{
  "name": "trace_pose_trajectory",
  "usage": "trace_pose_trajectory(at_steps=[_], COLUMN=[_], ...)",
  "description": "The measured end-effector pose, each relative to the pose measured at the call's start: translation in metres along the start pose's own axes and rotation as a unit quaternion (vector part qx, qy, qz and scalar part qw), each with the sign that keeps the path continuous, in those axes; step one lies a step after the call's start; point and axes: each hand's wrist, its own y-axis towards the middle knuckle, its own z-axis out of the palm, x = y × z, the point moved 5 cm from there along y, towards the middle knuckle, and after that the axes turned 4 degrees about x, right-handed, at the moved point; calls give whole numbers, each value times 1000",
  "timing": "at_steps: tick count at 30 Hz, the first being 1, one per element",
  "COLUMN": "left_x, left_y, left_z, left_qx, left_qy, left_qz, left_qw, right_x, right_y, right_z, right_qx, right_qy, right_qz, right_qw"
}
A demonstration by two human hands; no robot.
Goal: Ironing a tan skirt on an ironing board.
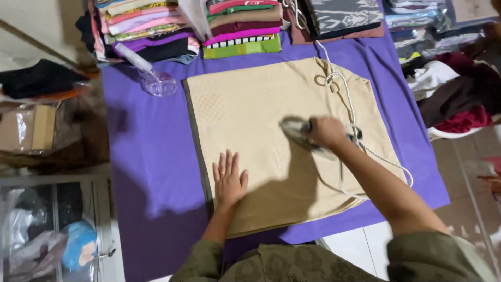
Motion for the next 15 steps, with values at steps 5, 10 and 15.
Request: trace_pose_trajectory(at_steps=[5,10,15], left_x=[-8,-7,-53], left_y=[-32,-41,-35], left_z=[12,34,29], left_qx=[-7,-27,-215], left_qy=[-35,-105,-412], left_qz=[-44,-104,-141], left_qw=[998,989,875], right_x=[19,81,120], right_y=[86,59,-89], right_z=[-36,21,48], right_qx=[3,72,182], right_qy=[40,57,-23], right_qz=[12,-129,-252], right_qw=[999,987,950])
